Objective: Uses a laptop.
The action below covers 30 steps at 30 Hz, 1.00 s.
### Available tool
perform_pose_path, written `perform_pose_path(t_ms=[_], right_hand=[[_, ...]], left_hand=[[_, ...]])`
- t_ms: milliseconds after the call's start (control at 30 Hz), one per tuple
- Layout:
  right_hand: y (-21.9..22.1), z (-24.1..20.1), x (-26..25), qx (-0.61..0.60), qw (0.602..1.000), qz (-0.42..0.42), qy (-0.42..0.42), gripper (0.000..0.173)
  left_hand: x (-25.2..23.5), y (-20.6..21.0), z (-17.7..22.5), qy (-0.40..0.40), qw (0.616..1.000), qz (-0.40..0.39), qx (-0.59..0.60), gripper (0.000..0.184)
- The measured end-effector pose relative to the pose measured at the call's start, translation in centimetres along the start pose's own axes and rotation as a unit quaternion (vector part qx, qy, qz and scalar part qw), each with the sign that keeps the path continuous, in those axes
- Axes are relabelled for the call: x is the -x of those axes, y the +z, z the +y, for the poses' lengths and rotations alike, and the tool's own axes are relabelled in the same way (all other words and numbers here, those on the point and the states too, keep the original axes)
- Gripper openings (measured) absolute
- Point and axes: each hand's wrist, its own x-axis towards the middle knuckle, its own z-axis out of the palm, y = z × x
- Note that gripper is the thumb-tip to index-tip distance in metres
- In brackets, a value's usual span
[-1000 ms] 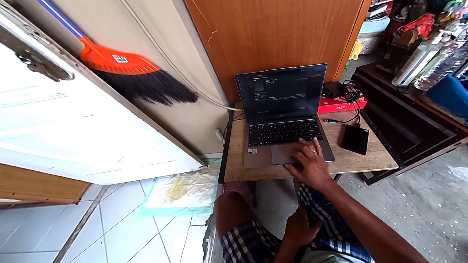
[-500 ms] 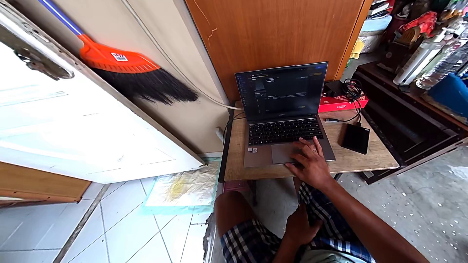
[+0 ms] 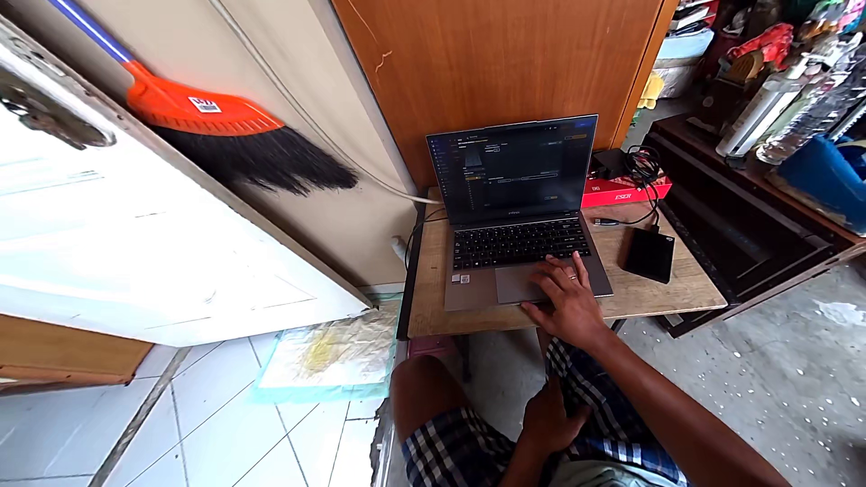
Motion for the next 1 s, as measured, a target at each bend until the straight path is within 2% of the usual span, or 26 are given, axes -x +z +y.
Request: perform_pose_path(t_ms=[367, 633, 833, 1000], right_hand=[[-0.02, 0.07, -0.18, 0.012, 0.999, -0.044, -0.023, 0.044], [0.25, 0.04, 0.23, -0.004, 0.999, 0.04, 0.024, 0.049], [-0.06, -0.03, -0.19, 0.011, 0.999, -0.045, -0.003, 0.048], [0.29, 0.18, 0.21, -0.008, 1.0, 0.016, -0.013, 0.043]], left_hand=[[-0.05, 0.0, -0.02, -0.001, 1.0, 0.001, -0.002, 0.089], [-0.08, 0.05, -0.14, 0.0, 1.0, 0.0, -0.003, 0.089], [-0.02, 0.07, -0.11, 0.003, 1.0, 0.002, -0.005, 0.09], [0.09, 0.04, -0.09, 0.002, 1.0, 0.008, -0.006, 0.09]])
